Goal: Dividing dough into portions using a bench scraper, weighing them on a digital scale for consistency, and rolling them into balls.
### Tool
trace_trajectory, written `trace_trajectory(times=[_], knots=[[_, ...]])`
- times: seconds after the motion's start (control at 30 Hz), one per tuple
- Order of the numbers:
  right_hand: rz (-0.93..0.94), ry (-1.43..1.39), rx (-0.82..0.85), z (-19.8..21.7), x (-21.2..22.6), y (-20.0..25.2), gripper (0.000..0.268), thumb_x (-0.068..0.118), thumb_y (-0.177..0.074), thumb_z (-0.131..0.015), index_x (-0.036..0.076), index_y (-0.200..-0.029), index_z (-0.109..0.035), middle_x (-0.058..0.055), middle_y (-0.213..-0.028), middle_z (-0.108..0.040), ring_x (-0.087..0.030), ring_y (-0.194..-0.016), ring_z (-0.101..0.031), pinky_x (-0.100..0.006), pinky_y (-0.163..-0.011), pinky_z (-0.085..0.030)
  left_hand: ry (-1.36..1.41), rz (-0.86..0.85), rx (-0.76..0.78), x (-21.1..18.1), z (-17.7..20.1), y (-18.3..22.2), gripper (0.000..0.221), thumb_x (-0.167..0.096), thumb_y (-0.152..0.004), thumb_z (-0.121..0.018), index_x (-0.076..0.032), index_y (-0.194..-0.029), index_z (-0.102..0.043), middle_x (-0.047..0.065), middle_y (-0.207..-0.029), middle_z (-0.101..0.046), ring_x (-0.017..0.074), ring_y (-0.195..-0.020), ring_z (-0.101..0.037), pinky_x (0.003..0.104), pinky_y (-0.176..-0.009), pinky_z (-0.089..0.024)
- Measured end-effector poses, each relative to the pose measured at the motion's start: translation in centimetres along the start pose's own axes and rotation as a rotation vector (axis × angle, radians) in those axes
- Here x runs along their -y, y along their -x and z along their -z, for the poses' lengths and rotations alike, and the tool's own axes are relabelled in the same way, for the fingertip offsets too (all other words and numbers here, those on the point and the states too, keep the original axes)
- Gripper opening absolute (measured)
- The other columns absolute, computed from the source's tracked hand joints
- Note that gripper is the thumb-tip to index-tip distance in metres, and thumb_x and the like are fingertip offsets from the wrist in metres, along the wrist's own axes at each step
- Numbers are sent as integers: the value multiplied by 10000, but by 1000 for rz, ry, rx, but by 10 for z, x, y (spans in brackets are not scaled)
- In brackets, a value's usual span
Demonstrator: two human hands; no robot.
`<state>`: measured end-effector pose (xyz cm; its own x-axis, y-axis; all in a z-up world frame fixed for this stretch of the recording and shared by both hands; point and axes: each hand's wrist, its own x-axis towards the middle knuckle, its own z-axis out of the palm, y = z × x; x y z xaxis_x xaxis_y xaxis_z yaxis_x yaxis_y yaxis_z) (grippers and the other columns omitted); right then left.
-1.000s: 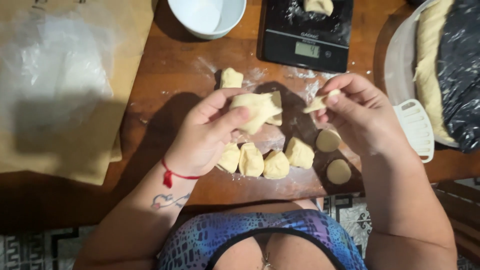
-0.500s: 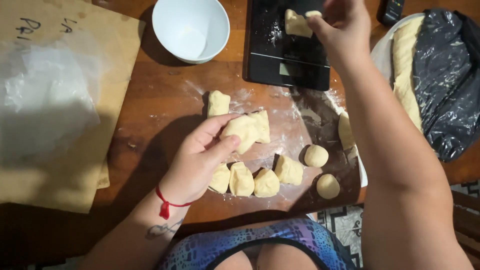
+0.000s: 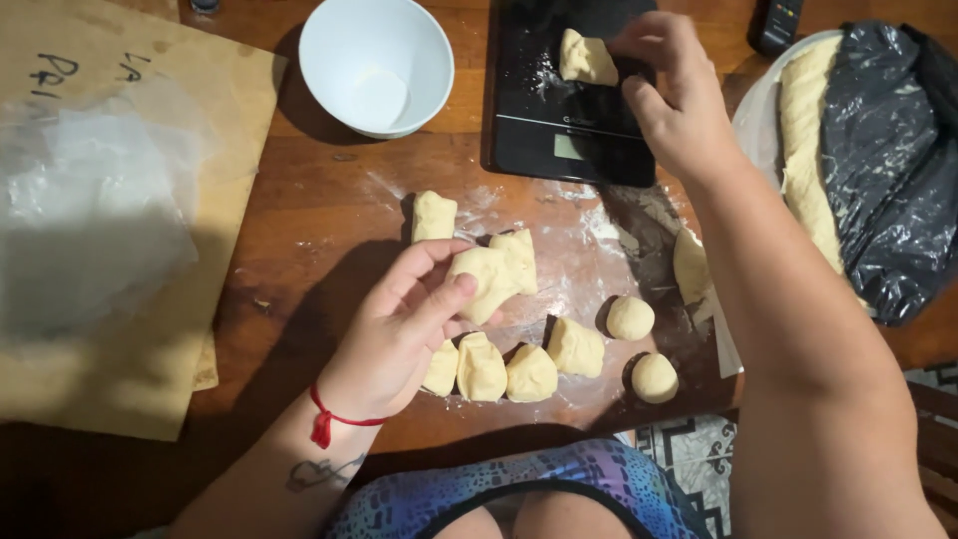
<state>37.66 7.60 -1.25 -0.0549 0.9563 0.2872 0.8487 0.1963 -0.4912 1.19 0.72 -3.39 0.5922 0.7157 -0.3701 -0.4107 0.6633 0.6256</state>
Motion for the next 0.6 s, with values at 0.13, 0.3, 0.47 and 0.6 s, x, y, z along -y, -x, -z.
trace_trajectory(times=[0.13, 0.3, 0.47, 0.6], knots=[[-12, -63, -64, 10, 38, 33, 236, 41, -1139, -646, 5, -1352, -551, -166, -1311, -609, -305, -1163, -569, -446, -1027, -472, -134, -74, 8, 2, 0, 1, 274, -75, -1007, -705, 8, -1267, -674, 105, -1033, -674, 154, -954, -659, 466, -975, -725], [125, -194, 51, 1, 104, 94, 109, 102, -1087, -693, 51, -1182, -671, -100, -1166, -720, -246, -1076, -696, -402, -1016, -553, -395, -132, 63, 0, -1, 5, 287, -85, -996, -736, -69, -1275, -675, 50, -1180, -718, 108, -1077, -669, 250, -975, -563], [163, -267, 281, -4, 155, 126, 503, 386, -1022, -687, 94, -1429, -650, -53, -1348, -762, -192, -1204, -708, -368, -1113, -530, -535, -99, 184, -2, -8, 8, 288, -147, -1012, -733, -82, -1271, -628, 39, -1170, -686, 123, -1109, -664, 267, -995, -546], [130, -242, 241, -7, 156, 139, 483, 382, -978, -795, 110, -1363, -687, 40, -943, -688, -185, -1003, -638, -382, -1042, -419, -565, -79, 250, 0, -6, 7, 250, -166, -1041, -694, -87, -1268, -626, 46, -1156, -689, 128, -1091, -684, 265, -952, -579]])
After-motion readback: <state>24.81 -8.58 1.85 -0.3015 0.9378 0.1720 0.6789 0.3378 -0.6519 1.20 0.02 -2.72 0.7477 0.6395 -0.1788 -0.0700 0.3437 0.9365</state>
